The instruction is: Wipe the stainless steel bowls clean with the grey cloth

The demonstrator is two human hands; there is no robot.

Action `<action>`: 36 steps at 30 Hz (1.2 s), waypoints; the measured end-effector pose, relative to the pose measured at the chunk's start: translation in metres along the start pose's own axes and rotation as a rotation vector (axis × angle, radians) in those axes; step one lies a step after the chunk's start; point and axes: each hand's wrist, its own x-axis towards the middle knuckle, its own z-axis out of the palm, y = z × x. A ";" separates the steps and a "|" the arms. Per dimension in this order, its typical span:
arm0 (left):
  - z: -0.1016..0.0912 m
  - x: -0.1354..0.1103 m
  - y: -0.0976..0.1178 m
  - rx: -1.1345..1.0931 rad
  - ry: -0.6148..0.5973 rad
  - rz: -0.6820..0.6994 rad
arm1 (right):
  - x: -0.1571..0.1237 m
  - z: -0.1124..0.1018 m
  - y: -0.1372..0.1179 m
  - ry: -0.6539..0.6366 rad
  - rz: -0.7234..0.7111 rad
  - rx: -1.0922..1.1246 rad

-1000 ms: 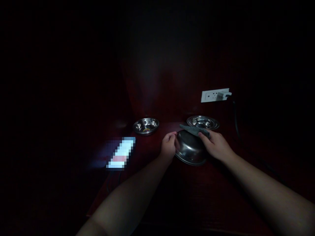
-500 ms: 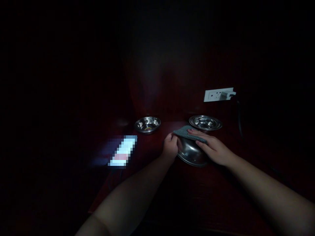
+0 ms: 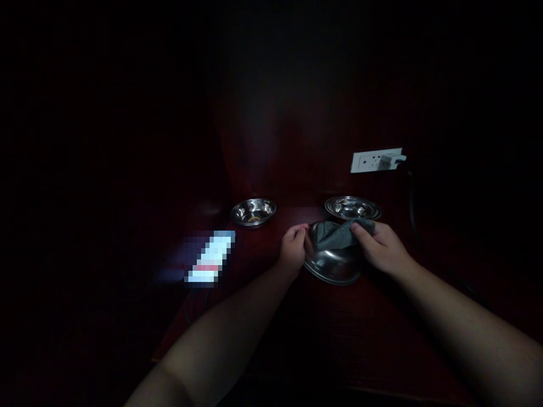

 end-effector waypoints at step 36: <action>-0.016 -0.016 0.051 0.291 0.019 0.380 | 0.020 -0.006 0.036 -0.049 0.528 -0.400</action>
